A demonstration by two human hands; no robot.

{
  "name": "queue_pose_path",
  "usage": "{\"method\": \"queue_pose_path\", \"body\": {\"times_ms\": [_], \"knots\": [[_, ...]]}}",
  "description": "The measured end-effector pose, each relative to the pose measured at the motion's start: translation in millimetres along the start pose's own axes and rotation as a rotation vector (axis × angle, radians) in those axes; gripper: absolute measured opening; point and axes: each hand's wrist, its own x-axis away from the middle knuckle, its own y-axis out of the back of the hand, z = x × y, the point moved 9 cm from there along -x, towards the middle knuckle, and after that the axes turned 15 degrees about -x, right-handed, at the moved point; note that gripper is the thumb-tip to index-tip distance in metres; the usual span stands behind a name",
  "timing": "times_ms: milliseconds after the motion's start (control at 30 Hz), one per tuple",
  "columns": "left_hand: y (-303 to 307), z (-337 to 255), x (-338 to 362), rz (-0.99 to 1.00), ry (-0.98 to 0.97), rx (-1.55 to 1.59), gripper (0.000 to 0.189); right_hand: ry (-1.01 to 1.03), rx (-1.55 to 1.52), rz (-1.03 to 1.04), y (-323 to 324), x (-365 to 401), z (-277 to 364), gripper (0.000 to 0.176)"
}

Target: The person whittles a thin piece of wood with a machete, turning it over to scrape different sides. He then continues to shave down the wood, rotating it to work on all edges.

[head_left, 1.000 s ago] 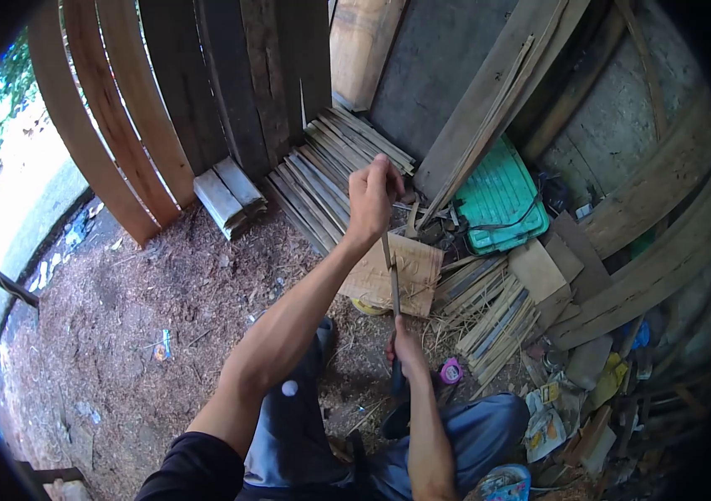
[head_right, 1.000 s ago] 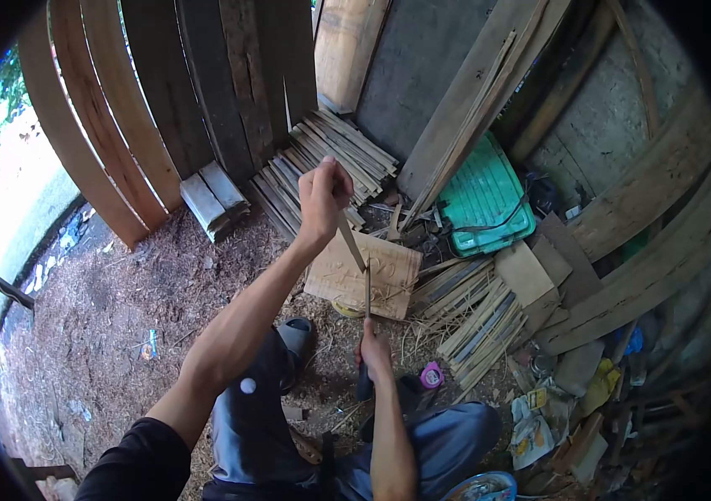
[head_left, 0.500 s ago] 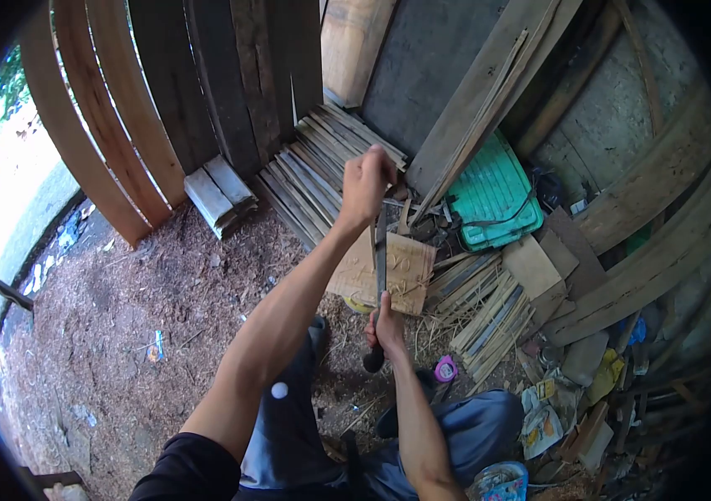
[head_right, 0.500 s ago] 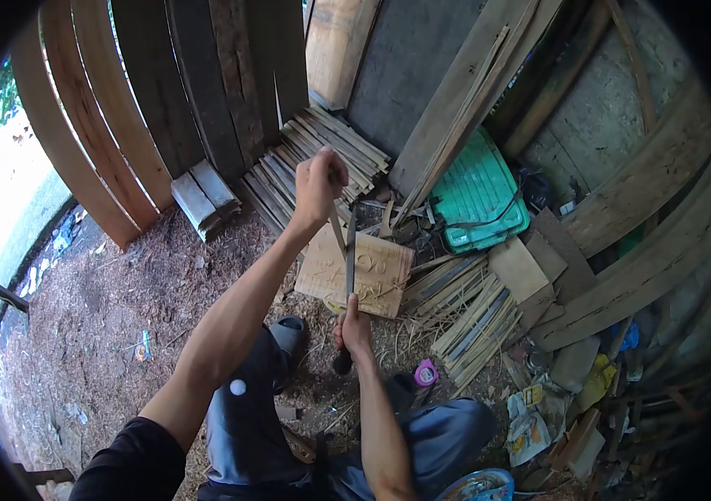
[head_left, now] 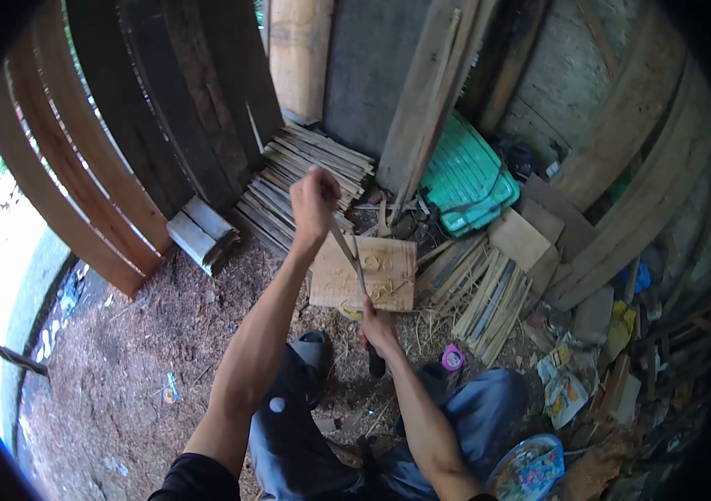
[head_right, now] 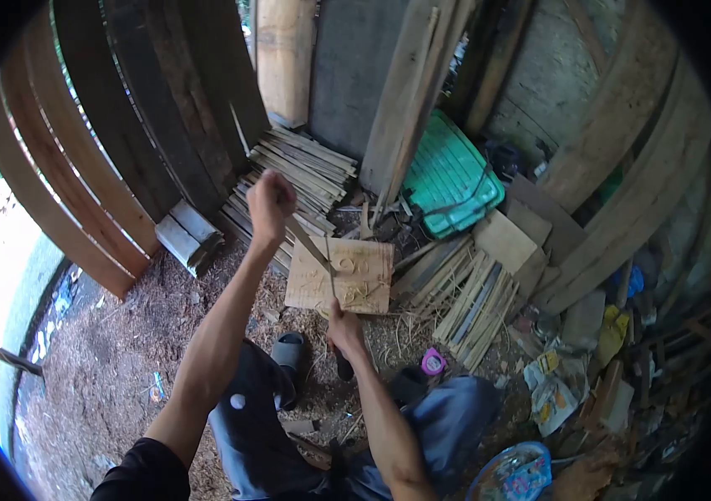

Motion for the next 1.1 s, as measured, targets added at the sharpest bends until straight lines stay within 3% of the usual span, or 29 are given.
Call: {"method": "queue_pose_path", "body": {"times_ms": [133,200,267,333,467,500,533,600,633,667,733,767,933,1033,1067,1100], "knots": [[-1,6,-4,0.040,0.005,0.091,0.052,0.088,-0.143,0.011,-22,13,27,0.059],[3,6,-5,0.023,-0.009,0.078,0.051,0.796,0.135,-0.152,-20,1,35,0.060],[12,17,-11,-0.003,0.026,0.150,0.050,0.803,0.100,-0.163,-1,-7,18,0.063],[14,21,-13,-0.005,0.021,0.179,0.050,-0.070,0.094,-0.034,20,-31,-30,0.064],[12,20,-14,0.000,0.048,0.220,0.049,0.037,-0.062,-0.010,-3,-6,11,0.064],[12,17,-12,-0.005,0.034,0.207,0.049,0.194,0.059,-0.025,-7,-4,21,0.067],[13,15,-10,-0.013,0.021,0.190,0.049,0.189,0.056,-0.019,-10,-15,6,0.067],[13,14,-8,0.012,0.000,0.194,0.049,0.842,0.286,-0.284,-6,-15,14,0.068],[14,17,-8,-0.004,0.018,0.193,0.049,0.390,0.108,-0.084,-5,-41,-28,0.068],[14,16,-10,-0.018,0.027,0.198,0.049,0.395,0.109,-0.086,9,-39,-31,0.068],[12,14,-15,0.011,0.013,0.242,0.049,0.034,0.081,-0.026,23,-24,-35,0.069],[13,11,-16,-0.015,-0.009,0.199,0.049,-0.033,0.117,0.004,24,-30,-37,0.067],[13,14,-8,-0.008,0.023,0.159,0.050,0.023,-0.218,-0.008,-3,-6,-11,0.062],[13,10,-5,-0.037,0.026,0.106,0.051,0.543,-0.064,-0.136,2,-5,10,0.059],[11,6,-5,-0.027,0.009,0.094,0.051,0.539,-0.057,-0.133,9,-9,-3,0.059],[12,9,-6,-0.032,0.008,0.101,0.051,0.264,-0.097,-0.052,10,-18,-26,0.060]]}}
